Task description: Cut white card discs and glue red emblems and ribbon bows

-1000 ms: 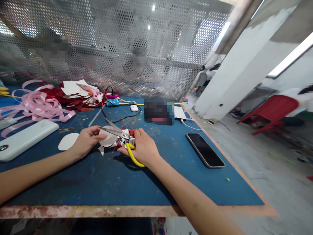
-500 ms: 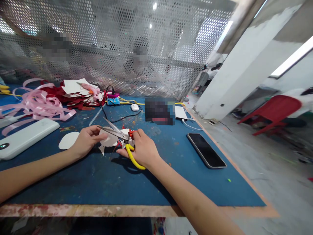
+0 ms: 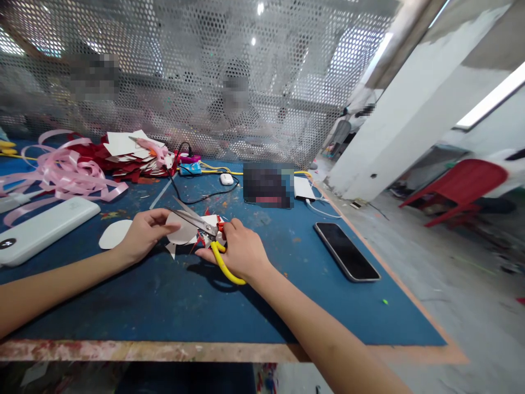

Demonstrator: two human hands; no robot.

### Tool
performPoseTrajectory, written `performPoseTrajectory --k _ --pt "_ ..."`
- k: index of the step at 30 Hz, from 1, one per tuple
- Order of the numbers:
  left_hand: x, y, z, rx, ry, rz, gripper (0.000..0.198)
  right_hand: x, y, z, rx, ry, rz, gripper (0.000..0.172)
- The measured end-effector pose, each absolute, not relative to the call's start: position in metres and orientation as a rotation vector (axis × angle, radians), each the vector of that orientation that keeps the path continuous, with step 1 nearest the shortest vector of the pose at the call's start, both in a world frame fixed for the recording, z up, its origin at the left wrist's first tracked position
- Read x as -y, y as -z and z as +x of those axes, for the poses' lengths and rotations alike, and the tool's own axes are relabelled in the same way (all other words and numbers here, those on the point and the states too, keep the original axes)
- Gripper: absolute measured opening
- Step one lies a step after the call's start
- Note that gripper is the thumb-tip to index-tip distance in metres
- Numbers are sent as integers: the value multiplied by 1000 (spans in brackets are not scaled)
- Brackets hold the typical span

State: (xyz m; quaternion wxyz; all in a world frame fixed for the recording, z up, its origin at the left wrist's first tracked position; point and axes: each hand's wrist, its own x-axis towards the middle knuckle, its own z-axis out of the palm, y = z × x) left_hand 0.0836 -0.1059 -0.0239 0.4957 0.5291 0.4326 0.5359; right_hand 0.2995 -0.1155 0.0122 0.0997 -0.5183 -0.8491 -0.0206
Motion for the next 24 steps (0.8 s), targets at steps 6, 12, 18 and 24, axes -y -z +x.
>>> performPoseTrajectory --k 6,12,18,24 --pt "104 22 82 -1060 -1324 1303 25 115 -13 300 2543 124 -1560 61" --pt "102 22 79 -1074 -1369 1343 26 116 -15 299 2573 174 -1587 64" --pt "101 22 77 -1093 -1387 1369 28 116 -16 299 2575 163 -1614 66" --pt "102 17 73 -1141 -1401 1407 31 114 -14 300 2576 166 -1613 63"
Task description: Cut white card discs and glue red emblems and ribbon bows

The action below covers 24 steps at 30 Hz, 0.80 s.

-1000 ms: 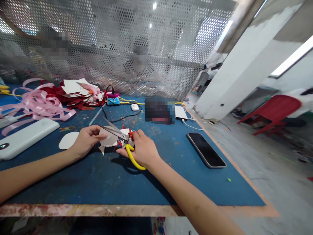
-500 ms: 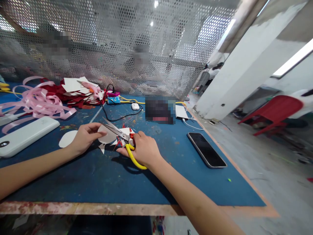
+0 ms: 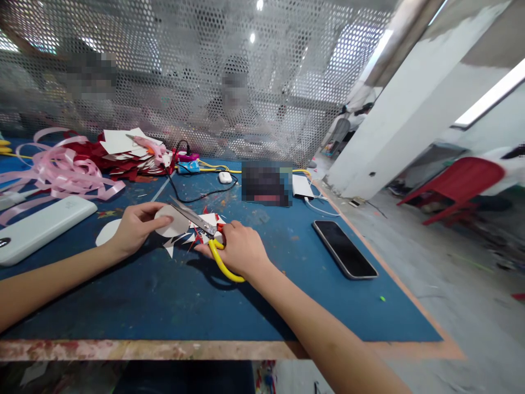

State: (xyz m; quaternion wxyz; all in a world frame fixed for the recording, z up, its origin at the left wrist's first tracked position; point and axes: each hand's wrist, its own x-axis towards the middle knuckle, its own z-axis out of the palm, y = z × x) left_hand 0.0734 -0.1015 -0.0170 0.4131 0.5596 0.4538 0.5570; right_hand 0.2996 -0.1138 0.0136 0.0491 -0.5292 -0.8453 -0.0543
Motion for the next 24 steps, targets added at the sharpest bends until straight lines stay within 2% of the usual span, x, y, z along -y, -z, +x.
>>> performPoseTrajectory --k 8,12,16,24 --pt "102 19 78 -1091 -1419 1288 31 106 -10 305 2355 75 -1570 51" --pt "109 18 85 -1097 -1344 1318 30 106 -6 305 2290 -13 -1343 55" --pt "114 15 87 -1116 -1303 1326 30 108 -4 305 2351 36 -1231 51" --pt "112 18 86 -1100 -1301 1300 27 108 -6 304 2381 152 -1320 53"
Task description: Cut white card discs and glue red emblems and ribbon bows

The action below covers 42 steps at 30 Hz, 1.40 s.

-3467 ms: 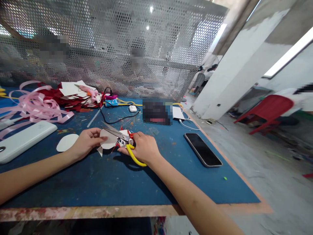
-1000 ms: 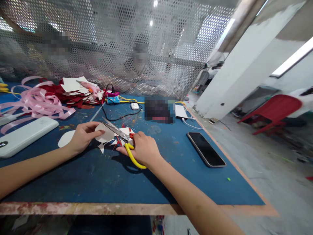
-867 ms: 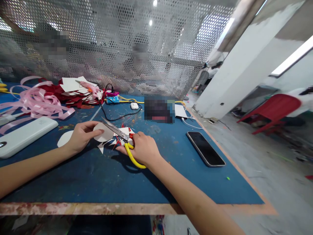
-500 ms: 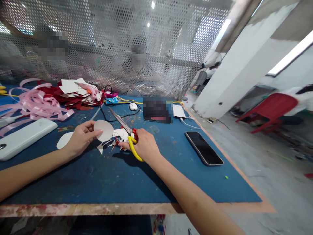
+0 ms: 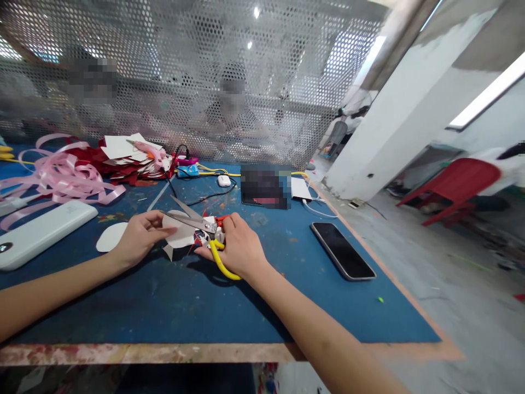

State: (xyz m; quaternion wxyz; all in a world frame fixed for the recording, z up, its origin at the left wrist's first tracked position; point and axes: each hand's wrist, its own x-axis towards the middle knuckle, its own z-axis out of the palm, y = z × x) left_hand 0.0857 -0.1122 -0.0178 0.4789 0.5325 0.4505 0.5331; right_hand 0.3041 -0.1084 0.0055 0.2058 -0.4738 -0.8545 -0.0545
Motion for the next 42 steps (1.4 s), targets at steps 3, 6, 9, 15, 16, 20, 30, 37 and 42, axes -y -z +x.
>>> performPoseTrajectory --k 3,6,9,15,16,20,30,37,42 --pt "112 19 85 -1122 -1293 1321 28 110 -7 304 2398 137 -1341 53" --pt "112 18 85 -1134 -1298 1347 28 112 -8 303 2420 123 -1376 54" --pt "111 17 84 -1122 -1308 1361 28 114 -9 303 2428 125 -1416 57" --pt "109 15 80 -1144 -1311 1426 31 114 -10 303 2443 140 -1459 59" --pt "108 15 79 -1155 -1313 1439 31 115 -11 303 2443 145 -1462 59" --pt "107 13 77 -1168 -1319 1461 30 115 -12 303 2453 161 -1471 60" --pt "105 8 76 -1155 -1339 1414 29 111 -9 305 2488 232 -1522 63" --pt "104 16 76 -1125 -1351 1414 35 106 -6 305 2421 145 -1503 56" --pt "104 18 80 -1086 -1266 1398 55 104 -2 306 2267 -47 -1365 50"
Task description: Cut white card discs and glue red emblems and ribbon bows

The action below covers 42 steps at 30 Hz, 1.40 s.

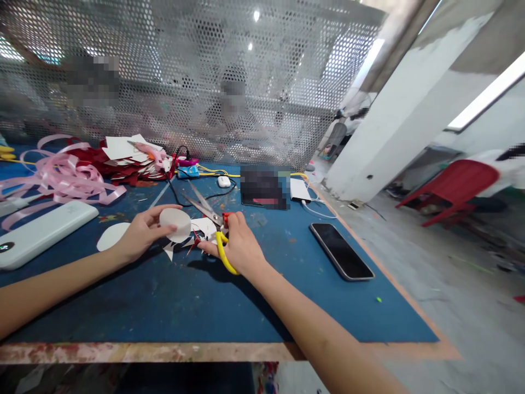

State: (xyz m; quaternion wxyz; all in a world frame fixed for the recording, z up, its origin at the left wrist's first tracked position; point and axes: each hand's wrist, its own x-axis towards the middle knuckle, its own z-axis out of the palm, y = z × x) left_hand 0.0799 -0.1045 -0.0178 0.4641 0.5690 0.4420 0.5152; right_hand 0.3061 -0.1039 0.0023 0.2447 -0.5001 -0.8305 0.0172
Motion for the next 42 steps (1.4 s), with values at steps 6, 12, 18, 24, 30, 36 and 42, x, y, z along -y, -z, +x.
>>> performPoseTrajectory --k 6,12,18,24,30,36,42 --pt "107 20 84 -1096 -1198 1313 33 107 -1 305 2273 -86 -1243 47" --pt "110 17 85 -1134 -1231 1350 27 113 -4 301 2407 20 -1370 47" --pt "108 19 84 -1169 -1208 1363 31 116 -4 298 2419 77 -1424 49" --pt "108 18 83 -1169 -1197 1371 26 118 -8 297 2461 119 -1507 55" --pt "105 17 81 -1109 -1167 1422 26 117 -10 299 2491 213 -1550 59" --pt "103 16 80 -1087 -1162 1423 22 115 -9 301 2495 274 -1570 61" --pt "102 12 78 -1088 -1117 1436 16 114 -8 301 2481 306 -1572 63"
